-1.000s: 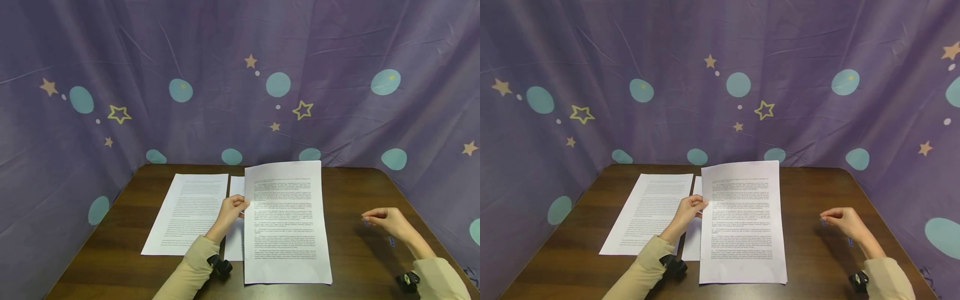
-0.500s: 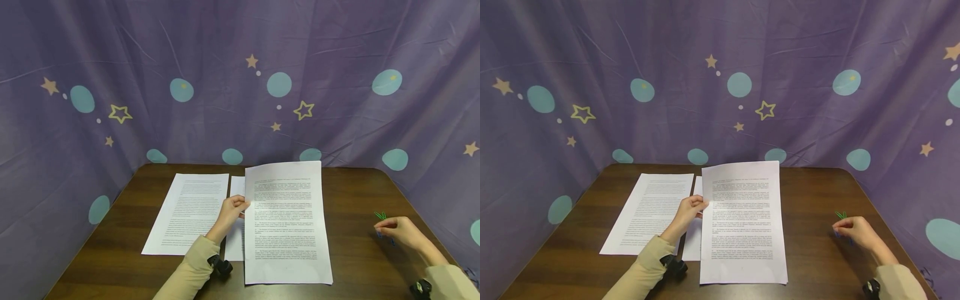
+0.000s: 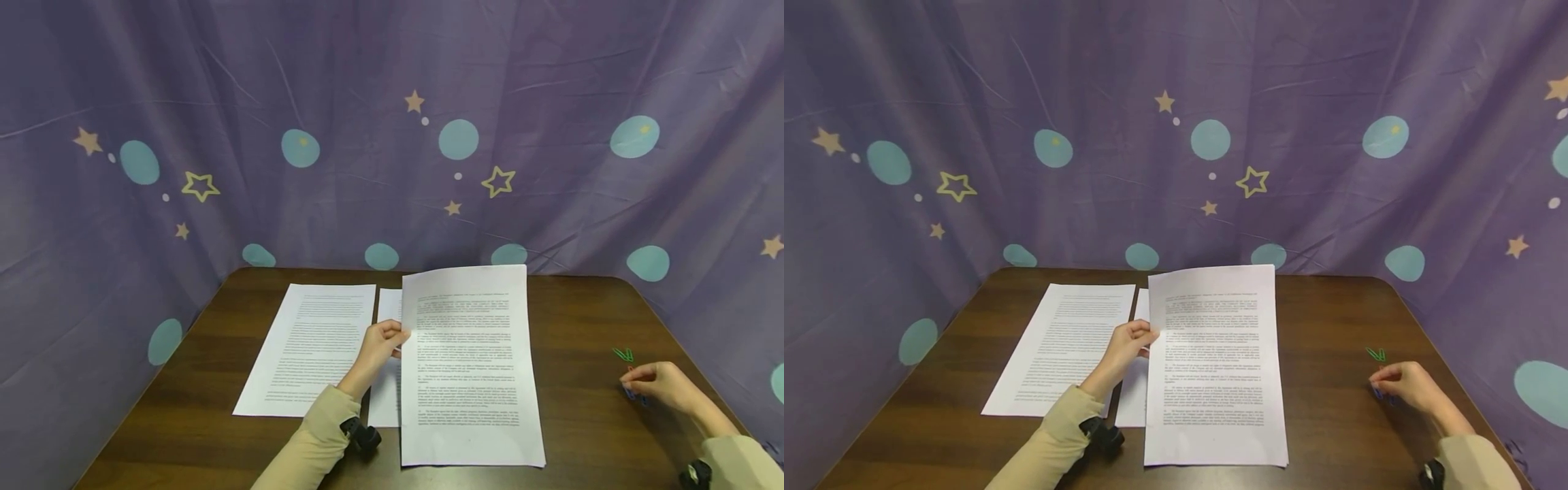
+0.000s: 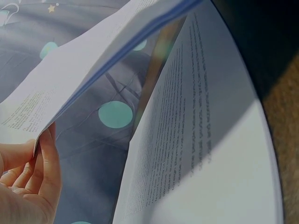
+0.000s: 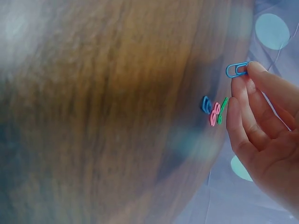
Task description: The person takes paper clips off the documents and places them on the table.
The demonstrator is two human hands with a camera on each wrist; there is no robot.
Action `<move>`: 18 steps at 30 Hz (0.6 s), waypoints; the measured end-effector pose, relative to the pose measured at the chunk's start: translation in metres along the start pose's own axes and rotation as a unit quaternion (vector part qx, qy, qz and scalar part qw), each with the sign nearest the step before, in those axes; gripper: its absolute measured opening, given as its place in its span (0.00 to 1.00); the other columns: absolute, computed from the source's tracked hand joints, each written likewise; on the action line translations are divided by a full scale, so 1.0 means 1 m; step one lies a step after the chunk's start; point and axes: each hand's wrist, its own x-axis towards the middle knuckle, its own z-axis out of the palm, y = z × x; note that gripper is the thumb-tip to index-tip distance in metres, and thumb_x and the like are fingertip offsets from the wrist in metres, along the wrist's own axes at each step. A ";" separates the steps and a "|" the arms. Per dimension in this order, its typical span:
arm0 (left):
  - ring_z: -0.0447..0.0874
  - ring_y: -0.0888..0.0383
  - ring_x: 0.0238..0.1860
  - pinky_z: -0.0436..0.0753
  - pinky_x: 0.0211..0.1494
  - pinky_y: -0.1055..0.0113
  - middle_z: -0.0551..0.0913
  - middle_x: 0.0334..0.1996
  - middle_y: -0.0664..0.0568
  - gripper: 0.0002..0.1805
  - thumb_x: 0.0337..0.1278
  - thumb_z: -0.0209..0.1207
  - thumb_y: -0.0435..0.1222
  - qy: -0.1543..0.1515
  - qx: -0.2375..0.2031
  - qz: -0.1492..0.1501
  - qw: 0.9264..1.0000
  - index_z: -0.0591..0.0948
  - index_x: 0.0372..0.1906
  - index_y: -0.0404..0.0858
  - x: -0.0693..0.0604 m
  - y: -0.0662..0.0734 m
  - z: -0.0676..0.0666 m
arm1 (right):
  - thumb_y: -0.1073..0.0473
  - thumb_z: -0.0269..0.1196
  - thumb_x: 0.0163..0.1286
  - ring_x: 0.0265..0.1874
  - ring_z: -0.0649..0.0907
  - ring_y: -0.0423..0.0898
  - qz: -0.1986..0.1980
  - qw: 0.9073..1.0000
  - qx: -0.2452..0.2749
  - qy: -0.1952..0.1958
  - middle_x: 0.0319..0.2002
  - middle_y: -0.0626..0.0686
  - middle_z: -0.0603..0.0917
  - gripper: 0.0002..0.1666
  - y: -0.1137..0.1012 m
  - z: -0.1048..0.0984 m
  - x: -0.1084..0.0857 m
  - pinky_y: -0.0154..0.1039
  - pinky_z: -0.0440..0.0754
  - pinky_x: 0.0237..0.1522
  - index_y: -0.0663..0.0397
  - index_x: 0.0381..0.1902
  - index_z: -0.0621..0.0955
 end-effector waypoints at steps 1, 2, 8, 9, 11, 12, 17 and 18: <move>0.75 0.64 0.19 0.79 0.24 0.65 0.82 0.25 0.44 0.08 0.51 0.55 0.27 0.000 0.001 -0.001 1.000 0.75 0.34 0.23 0.000 0.000 0.000 | 0.66 0.61 0.57 0.18 0.74 0.33 -0.002 1.000 0.006 -0.002 0.25 0.51 0.83 0.11 0.001 0.000 0.000 0.33 0.74 0.18 0.75 0.30 0.79; 0.75 0.64 0.19 0.79 0.24 0.64 0.82 0.25 0.43 0.08 0.51 0.56 0.27 0.001 0.002 -0.001 1.000 0.75 0.34 0.23 0.000 0.000 0.000 | 0.66 0.61 0.56 0.18 0.74 0.33 -0.005 1.000 0.010 -0.003 0.24 0.49 0.83 0.11 0.001 0.000 0.000 0.33 0.74 0.18 0.75 0.30 0.79; 0.75 0.64 0.18 0.80 0.26 0.57 0.82 0.25 0.43 0.08 0.51 0.56 0.27 -0.001 -0.004 -0.001 1.000 0.75 0.33 0.22 0.001 -0.001 0.000 | 0.68 0.61 0.56 0.19 0.75 0.30 -0.009 1.000 0.015 -0.010 0.23 0.44 0.82 0.11 0.007 0.001 0.001 0.32 0.74 0.19 0.76 0.29 0.79; 0.75 0.64 0.19 0.80 0.27 0.56 0.82 0.24 0.43 0.08 0.51 0.56 0.27 -0.001 -0.006 -0.002 1.000 0.75 0.33 0.22 0.001 -0.002 0.000 | 0.68 0.61 0.56 0.20 0.74 0.30 -0.010 1.000 0.014 -0.011 0.23 0.44 0.82 0.10 0.007 0.001 0.001 0.32 0.74 0.19 0.76 0.29 0.79; 0.75 0.64 0.18 0.79 0.28 0.54 0.82 0.24 0.44 0.08 0.50 0.56 0.27 0.000 -0.009 -0.005 1.000 0.75 0.33 0.23 0.001 -0.002 0.000 | 0.68 0.61 0.55 0.20 0.74 0.30 -0.017 1.000 0.013 -0.009 0.22 0.45 0.82 0.10 0.009 0.002 0.001 0.31 0.74 0.19 0.77 0.28 0.79; 0.75 0.64 0.18 0.79 0.28 0.54 0.82 0.24 0.45 0.08 0.50 0.56 0.27 0.000 -0.010 -0.005 1.000 0.75 0.33 0.23 0.001 -0.002 0.000 | 0.69 0.61 0.55 0.20 0.74 0.30 -0.018 1.000 0.012 -0.008 0.22 0.45 0.82 0.10 0.009 0.002 0.001 0.31 0.74 0.18 0.76 0.28 0.79; 0.75 0.64 0.19 0.80 0.25 0.62 0.82 0.25 0.43 0.08 0.51 0.56 0.27 -0.001 -0.013 -0.006 1.000 0.75 0.33 0.22 0.002 -0.003 0.000 | 0.69 0.62 0.54 0.20 0.74 0.29 -0.023 1.000 0.002 -0.002 0.23 0.48 0.82 0.08 0.009 0.002 0.002 0.30 0.73 0.18 0.75 0.28 0.79; 0.75 0.64 0.19 0.79 0.24 0.63 0.82 0.25 0.42 0.09 0.51 0.56 0.27 -0.002 -0.014 -0.005 1.000 0.75 0.33 0.22 0.002 -0.003 0.000 | 0.70 0.62 0.53 0.20 0.73 0.28 -0.021 1.000 -0.003 0.004 0.23 0.48 0.82 0.08 0.009 0.002 0.002 0.30 0.73 0.18 0.75 0.27 0.79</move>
